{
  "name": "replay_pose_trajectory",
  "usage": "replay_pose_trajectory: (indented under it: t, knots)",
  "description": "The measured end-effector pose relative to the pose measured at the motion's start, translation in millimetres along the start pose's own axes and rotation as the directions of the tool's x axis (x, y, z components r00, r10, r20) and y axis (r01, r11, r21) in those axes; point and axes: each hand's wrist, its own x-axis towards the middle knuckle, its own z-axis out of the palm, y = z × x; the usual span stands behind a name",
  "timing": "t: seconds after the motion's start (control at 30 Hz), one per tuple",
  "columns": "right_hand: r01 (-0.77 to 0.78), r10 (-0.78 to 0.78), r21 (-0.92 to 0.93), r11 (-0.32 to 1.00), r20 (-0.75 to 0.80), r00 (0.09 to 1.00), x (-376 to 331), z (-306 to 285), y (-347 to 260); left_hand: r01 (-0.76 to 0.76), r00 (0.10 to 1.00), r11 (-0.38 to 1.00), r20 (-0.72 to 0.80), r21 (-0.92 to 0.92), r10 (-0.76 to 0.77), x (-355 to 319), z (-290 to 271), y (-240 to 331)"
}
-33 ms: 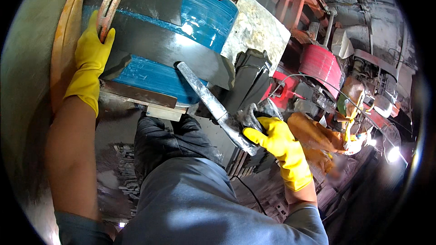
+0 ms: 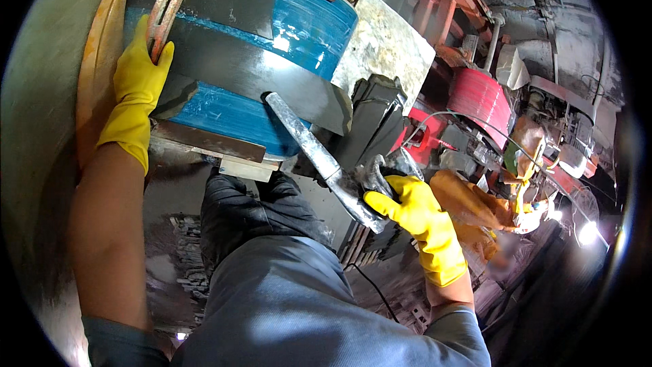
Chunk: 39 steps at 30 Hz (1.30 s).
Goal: The person picks up rectangular tiles from a pallet, places them on a blue barrel, and then moves them to a conveyor belt. They repeat this process, handling the tiles one at a time and occasionally using a caliper to measure them.
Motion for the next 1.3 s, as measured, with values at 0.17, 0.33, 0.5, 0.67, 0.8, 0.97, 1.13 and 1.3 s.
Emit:
replay_pose_trajectory:
  t: [0.17, 0.33, 0.5, 0.67, 0.8, 0.97, 1.13, 1.3]
  knots:
    - [0.009, -0.011, 0.077, 0.997, 0.025, 1.000, -4, -7, -16, 0.010, 0.999, 0.999, 0.043, -0.040, -0.009, -5, -8, -5]
    - [0.011, -0.011, 0.040, 0.999, -0.004, 1.000, -5, -7, -20, -0.035, 0.999, 0.998, -0.042, -0.049, 0.033, -12, -12, -8]
    - [0.021, -0.019, 0.054, 0.998, -0.024, 1.000, -7, -9, -26, -0.049, 0.998, 0.999, -0.051, -0.021, 0.048, -16, -25, -2]
    - [0.000, 0.000, 0.031, 1.000, 0.002, 1.000, -11, -14, -35, 0.020, 1.000, 0.999, 0.009, -0.038, -0.020, -20, -29, 5]
    - [-0.016, 0.015, 0.023, 1.000, 0.031, 0.999, -11, -18, -40, 0.038, 0.998, 0.998, 0.047, -0.042, -0.036, -16, -31, 8]
    - [0.008, -0.008, 0.008, 1.000, 0.036, 0.999, -10, -19, -45, 0.009, 1.000, 0.998, 0.002, -0.057, -0.009, -13, -30, 10]
    - [0.006, -0.005, -0.020, 1.000, 0.014, 1.000, -9, -15, -42, -0.001, 1.000, 0.999, -0.006, -0.054, 0.001, -9, -21, 4]
    - [-0.017, 0.018, 0.027, 0.999, -0.013, 1.000, -8, -10, -31, 0.026, 0.999, 0.997, 0.042, -0.068, -0.023, -10, -21, 0]
